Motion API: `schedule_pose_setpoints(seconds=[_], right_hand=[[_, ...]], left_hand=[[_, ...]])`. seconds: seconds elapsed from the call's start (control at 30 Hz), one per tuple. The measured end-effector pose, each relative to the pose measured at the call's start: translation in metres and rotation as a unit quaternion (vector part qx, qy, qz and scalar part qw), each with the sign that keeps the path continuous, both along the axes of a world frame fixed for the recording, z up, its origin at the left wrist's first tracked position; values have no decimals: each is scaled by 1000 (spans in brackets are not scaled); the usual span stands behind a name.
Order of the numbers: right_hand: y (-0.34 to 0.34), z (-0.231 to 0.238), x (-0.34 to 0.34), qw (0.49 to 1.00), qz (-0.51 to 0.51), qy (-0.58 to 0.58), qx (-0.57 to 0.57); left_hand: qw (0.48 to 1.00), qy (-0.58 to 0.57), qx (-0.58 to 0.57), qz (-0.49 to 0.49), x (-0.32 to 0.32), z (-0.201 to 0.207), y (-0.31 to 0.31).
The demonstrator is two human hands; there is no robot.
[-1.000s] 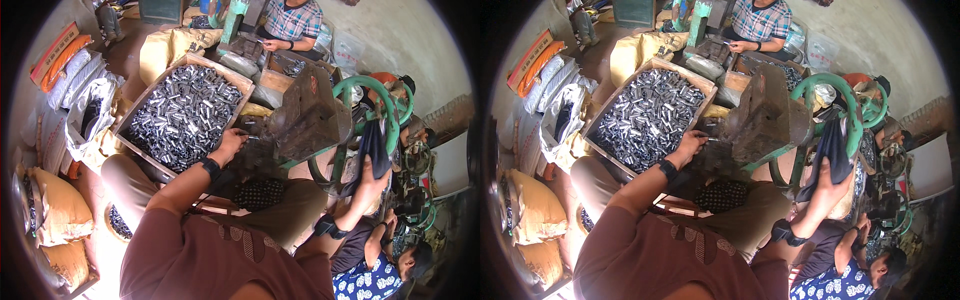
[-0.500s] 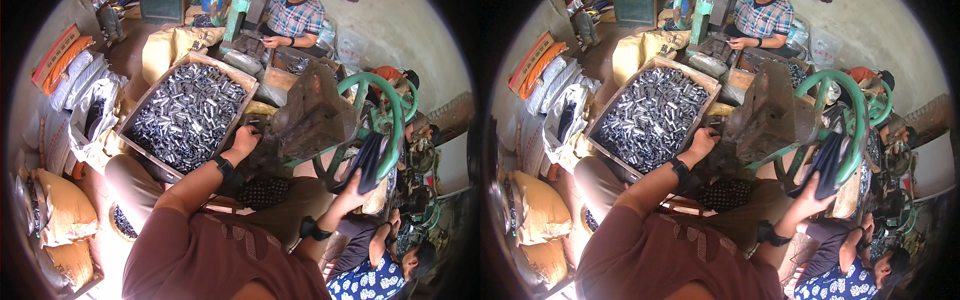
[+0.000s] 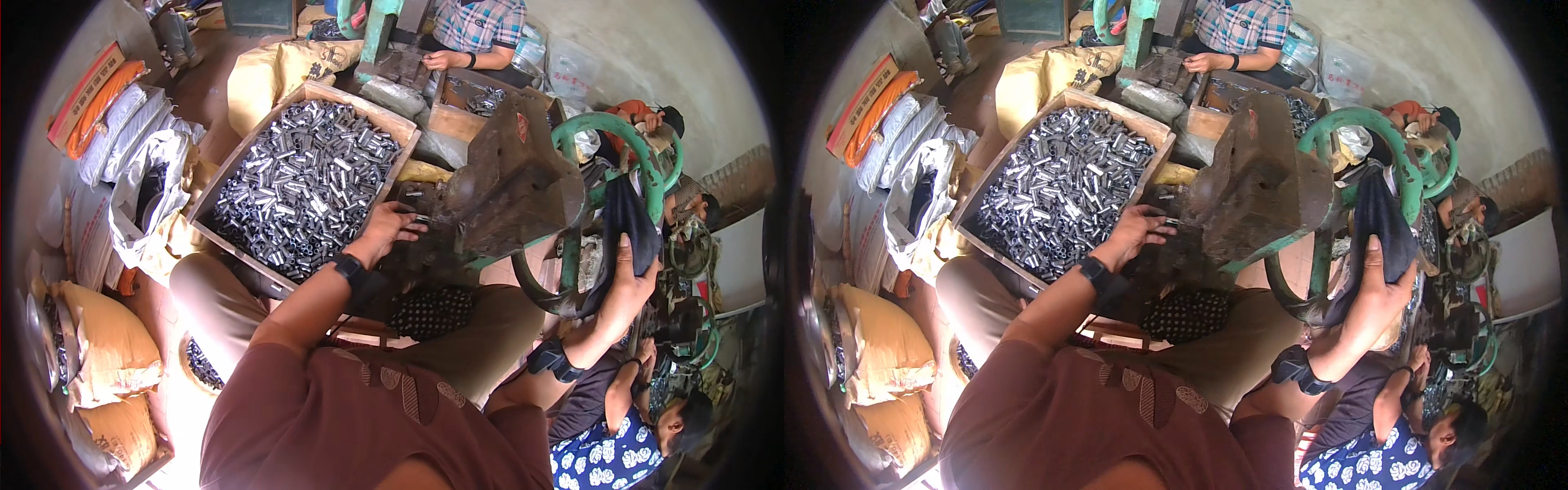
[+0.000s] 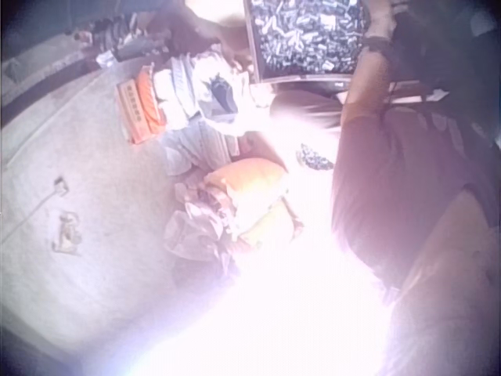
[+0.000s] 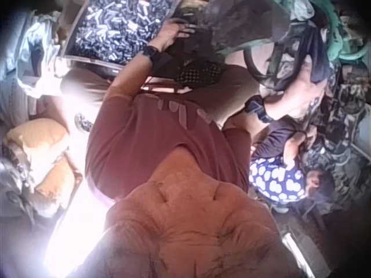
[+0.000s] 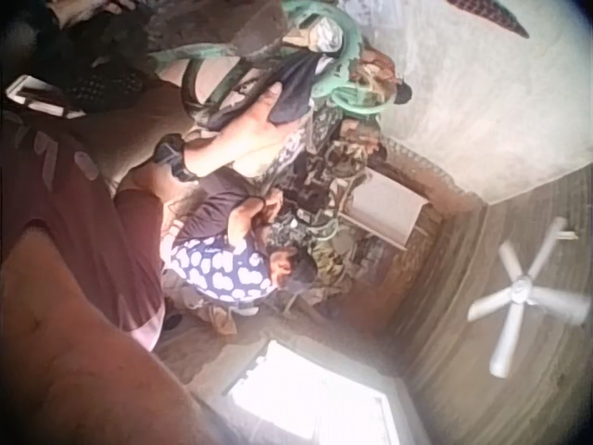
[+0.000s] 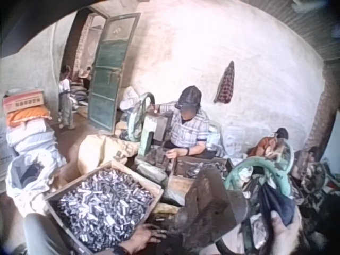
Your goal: Sorting small metal components from a large bin and using a manual pressing tool to process them.
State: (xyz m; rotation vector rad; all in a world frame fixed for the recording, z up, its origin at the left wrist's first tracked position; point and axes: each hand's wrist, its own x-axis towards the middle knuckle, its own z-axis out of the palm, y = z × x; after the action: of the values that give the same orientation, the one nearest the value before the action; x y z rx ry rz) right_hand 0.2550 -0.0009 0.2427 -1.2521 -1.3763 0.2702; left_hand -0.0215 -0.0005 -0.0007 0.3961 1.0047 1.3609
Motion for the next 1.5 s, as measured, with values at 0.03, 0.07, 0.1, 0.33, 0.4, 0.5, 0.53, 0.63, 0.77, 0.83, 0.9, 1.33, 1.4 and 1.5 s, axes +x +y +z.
schedule_pose_setpoints(seconds=[0.03, 0.07, 0.1, 0.33, 0.4, 0.5, 0.53, 0.63, 0.77, 0.83, 0.9, 1.33, 1.4, 1.5], right_hand=[[0, -1, 0, 1000, -4, -5, 1], [-2, -3, -1, 1000, -6, -5, -1], [-4, -5, -3, 1000, -10, 11, 7], [0, -135, 10, 948, -178, 22, 264], [-20, -87, 1, 984, -170, 14, 60], [-16, -44, -3, 985, -161, -47, 43], [-10, -41, -1, 975, -188, -101, 63], [-18, -26, -13, 922, -243, -201, 223], [-42, -63, -69, 886, -79, -151, 431], [-67, -86, -121, 933, 161, -235, 220], [-64, -105, -198, 903, 311, -285, 88], [-22, -230, -314, 842, 368, -377, -116], [-16, -237, -307, 862, 371, -319, -129], [-15, -225, -296, 834, 415, -72, -356]], left_hand=[[1000, 23, 1, 8, 4, -2, 3], [999, 46, 1, 15, 10, -2, 5], [998, 54, -3, 39, 16, -1, 6], [976, 209, 17, 60, 30, -2, 13], [974, 217, 4, 62, 25, -4, 10], [934, 337, 65, 99, 19, -11, 4], [931, 342, 58, 114, 5, -13, -3], [854, 508, 89, 63, -25, 10, -33], [687, 727, 14, -4, -90, 29, -101], [627, 779, -24, -6, -117, 20, -119], [618, 784, -51, -3, -128, 9, -126], [739, 674, 1, 18, -138, 2, -121], [759, 651, 0, 33, -138, 12, -117], [822, 555, 35, 125, -138, 9, -114]])
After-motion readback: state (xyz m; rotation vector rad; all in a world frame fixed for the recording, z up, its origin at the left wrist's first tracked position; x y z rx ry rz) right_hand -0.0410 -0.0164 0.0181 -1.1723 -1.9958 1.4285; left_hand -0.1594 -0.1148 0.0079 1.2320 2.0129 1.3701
